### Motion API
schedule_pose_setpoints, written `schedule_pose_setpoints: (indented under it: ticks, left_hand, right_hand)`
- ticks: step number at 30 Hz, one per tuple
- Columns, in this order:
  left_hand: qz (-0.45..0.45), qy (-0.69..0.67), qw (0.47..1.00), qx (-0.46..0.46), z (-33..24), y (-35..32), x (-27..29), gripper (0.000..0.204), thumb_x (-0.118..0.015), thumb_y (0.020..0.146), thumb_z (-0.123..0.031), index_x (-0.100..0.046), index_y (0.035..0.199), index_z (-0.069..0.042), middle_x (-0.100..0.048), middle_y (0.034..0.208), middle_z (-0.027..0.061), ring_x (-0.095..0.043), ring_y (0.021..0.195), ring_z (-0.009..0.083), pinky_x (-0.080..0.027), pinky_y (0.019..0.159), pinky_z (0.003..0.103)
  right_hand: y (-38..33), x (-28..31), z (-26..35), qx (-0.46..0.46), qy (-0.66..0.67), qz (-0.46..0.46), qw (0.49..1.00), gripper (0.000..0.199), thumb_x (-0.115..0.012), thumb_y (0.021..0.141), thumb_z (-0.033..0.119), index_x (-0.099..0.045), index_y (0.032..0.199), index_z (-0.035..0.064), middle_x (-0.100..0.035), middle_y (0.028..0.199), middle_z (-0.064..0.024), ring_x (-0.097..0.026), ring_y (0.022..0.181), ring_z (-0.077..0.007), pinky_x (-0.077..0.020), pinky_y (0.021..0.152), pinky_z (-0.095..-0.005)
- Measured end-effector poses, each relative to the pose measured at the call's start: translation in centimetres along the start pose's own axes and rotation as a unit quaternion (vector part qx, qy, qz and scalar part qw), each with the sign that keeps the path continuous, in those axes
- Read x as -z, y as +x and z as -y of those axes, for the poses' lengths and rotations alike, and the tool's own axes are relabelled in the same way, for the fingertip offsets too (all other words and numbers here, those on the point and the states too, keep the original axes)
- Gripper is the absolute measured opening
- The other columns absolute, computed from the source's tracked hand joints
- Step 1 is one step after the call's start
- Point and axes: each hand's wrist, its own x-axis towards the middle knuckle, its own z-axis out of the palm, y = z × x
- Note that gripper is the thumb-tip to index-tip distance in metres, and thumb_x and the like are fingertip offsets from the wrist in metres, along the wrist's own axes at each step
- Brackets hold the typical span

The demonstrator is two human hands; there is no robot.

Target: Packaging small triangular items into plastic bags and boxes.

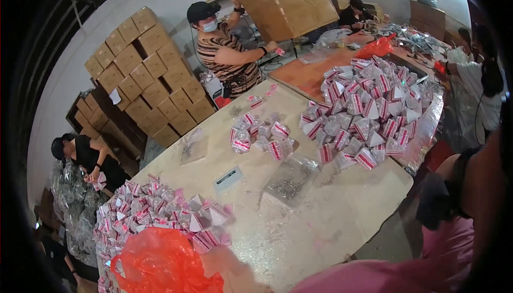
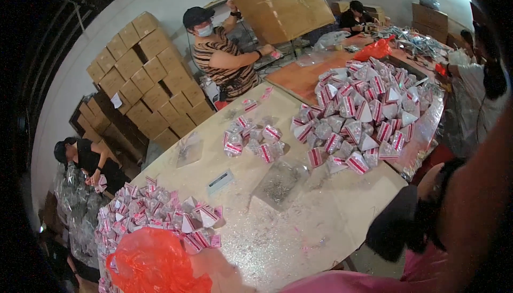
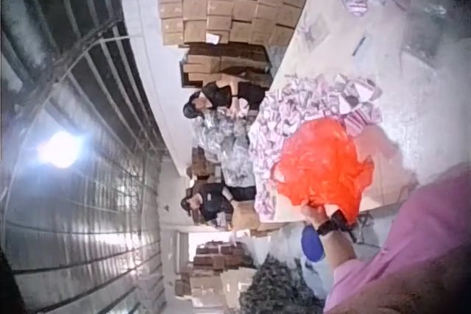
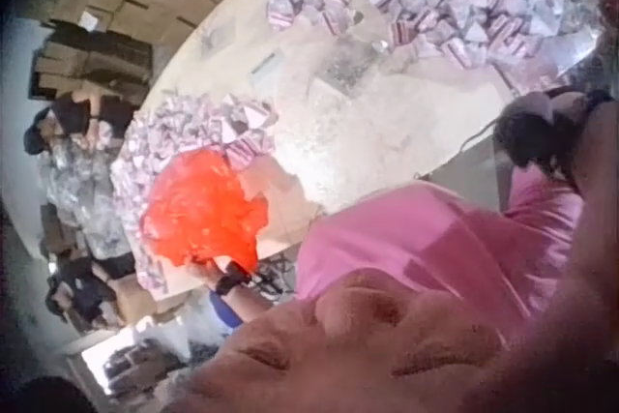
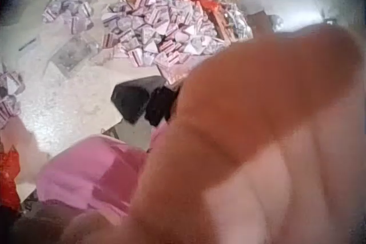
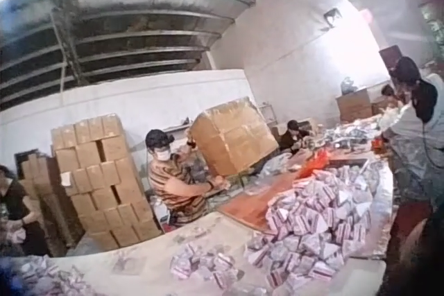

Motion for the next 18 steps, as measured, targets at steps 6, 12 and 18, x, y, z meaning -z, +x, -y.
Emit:
schedule_pose_setpoints:
  ticks: [6,12,18]
  left_hand:
    - [0.07,-0.071,0.994,0.047,9.8,2.9,-4.5,0.006,-0.045,0.074,-0.009,-0.05,0.071,-0.006,-0.046,0.058,0.0015,-0.036,0.043,0.0079,-0.033,0.041,0.02]
    - [0.102,-0.135,0.983,0.073,19.2,1.9,-9.8,0.007,-0.045,0.074,-0.008,-0.05,0.072,-0.005,-0.047,0.058,0.0019,-0.037,0.044,0.0082,-0.034,0.041,0.02]
    - [0.025,0.033,0.999,-0.012,4.5,1.8,1.9,0.007,-0.045,0.074,-0.008,-0.051,0.072,-0.004,-0.047,0.058,0.0023,-0.038,0.044,0.0085,-0.034,0.042,0.02]
  right_hand:
    - [-0.1,-1.2,4.1,0.129,-0.104,0.013,0.986,0.066,-0.059,0.074,0.012,-0.027,0.131,0.0034,-0.049,0.111,-0.012,-0.054,0.091,-0.0178,-0.0447,0.076,-0.0272]
    - [3.7,2.5,2.4,0.246,-0.159,0.034,0.955,0.066,-0.059,0.073,0.013,-0.027,0.131,0.0034,-0.049,0.113,-0.012,-0.053,0.095,-0.0186,-0.0439,0.078,-0.0279]
    - [-0.5,-1.7,-2.9,0.143,-0.077,-0.038,0.986,0.067,-0.059,0.073,0.014,-0.027,0.131,0.0034,-0.048,0.115,-0.0121,-0.052,0.098,-0.0195,-0.043,0.081,-0.0286]
